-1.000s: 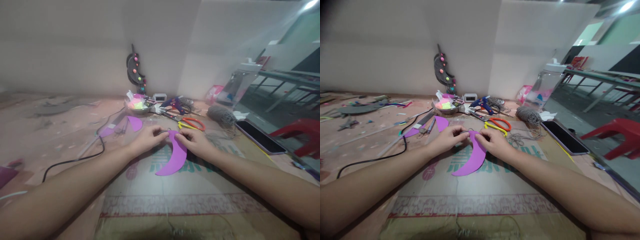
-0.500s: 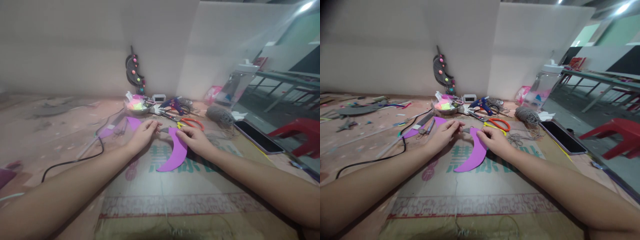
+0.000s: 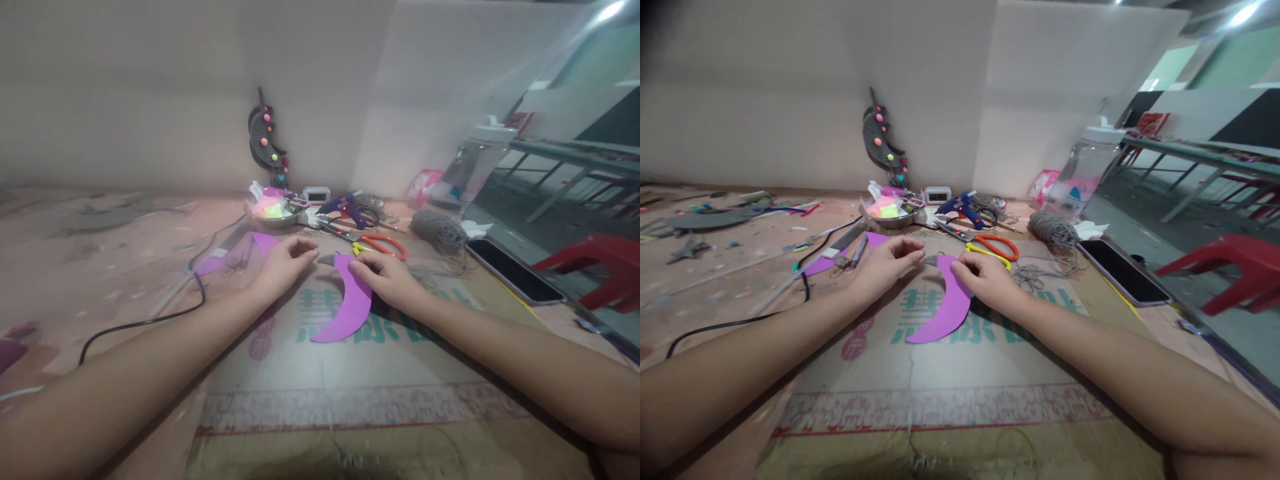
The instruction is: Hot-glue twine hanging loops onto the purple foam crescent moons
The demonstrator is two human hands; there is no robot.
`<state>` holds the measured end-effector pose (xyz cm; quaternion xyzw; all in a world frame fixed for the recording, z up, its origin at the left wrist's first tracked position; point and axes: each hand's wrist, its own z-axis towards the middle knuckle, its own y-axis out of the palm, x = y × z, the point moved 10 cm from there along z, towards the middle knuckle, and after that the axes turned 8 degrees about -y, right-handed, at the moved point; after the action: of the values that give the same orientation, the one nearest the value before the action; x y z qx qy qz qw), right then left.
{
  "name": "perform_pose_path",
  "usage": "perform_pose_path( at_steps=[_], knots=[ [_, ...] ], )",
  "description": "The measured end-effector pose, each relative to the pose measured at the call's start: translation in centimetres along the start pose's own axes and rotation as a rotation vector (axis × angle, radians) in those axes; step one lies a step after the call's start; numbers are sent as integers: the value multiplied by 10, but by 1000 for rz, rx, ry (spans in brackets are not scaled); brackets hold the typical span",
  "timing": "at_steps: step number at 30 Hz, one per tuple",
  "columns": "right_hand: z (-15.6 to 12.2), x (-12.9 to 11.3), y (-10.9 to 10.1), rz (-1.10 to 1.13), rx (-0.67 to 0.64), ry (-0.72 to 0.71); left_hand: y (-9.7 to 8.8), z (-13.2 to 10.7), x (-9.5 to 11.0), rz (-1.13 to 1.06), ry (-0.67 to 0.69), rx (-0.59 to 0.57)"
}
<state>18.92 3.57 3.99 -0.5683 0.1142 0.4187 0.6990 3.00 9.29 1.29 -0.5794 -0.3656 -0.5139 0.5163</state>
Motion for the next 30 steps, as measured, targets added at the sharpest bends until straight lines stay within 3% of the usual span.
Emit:
perform_pose_path(
  at_steps=[10, 19, 23, 30],
  knots=[
    [0, -1, 0, 26, 5, -25, 2, -2, 4, 65, 15, -11],
    [0, -3, 1, 27, 9, -42, 13, -1, 0, -23, 14, -137],
    [0, -4, 1, 24, 2, -49, 8, -2, -1, -53, -28, -88],
    [0, -1, 3, 34, -5, -40, 2, 0, 0, 43, 29, -28]
  ],
)
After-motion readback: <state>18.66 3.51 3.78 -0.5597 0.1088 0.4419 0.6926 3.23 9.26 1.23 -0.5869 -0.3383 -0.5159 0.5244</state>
